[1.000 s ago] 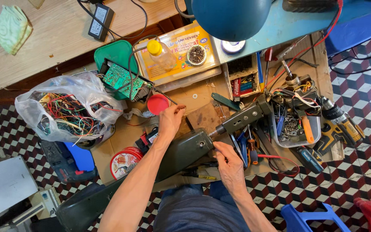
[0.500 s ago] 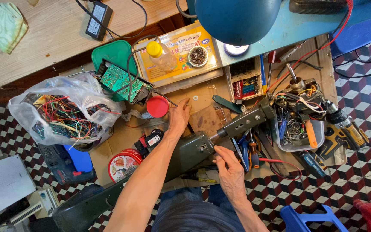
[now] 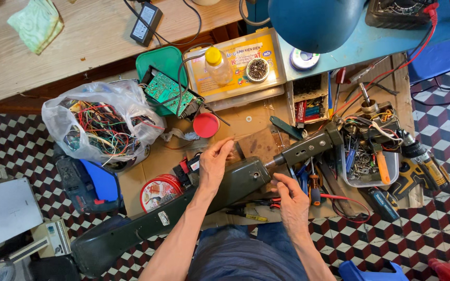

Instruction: The person assembles a long green plastic housing by drilling holes, inserting screws, and tightening them with a screwdriver. They handle a power drill, a screwdriver, screws, and the housing parts on a cluttered workbench.

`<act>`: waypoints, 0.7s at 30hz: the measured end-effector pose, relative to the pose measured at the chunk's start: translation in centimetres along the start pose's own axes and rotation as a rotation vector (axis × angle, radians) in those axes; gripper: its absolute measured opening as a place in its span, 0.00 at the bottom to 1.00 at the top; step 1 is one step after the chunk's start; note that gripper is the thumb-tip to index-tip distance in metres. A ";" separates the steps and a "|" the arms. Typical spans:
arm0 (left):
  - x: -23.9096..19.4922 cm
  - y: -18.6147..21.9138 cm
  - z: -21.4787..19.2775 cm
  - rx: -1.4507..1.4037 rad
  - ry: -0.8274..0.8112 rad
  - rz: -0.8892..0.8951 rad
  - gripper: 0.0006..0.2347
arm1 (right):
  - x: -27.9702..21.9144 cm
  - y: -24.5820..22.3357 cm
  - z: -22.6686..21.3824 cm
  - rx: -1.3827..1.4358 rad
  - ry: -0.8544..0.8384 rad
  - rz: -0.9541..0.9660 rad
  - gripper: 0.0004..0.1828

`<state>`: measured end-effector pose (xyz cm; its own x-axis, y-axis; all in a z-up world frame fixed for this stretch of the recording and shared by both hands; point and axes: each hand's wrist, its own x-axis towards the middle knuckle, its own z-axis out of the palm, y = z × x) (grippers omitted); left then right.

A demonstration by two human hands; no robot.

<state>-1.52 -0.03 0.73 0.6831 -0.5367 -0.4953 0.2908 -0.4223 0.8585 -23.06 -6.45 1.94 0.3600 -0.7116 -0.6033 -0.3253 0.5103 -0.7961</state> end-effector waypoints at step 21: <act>-6.5 4.7 1.3 0.686 -0.252 0.581 0.28 | -0.7 -7.3 3.1 -0.281 -0.072 -0.378 0.11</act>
<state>-5.46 0.49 7.83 0.4085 -0.9077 -0.0960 -0.5648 -0.3340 0.7546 -18.24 -8.20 8.08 0.5550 -0.7819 -0.2839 -0.3805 0.0649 -0.9225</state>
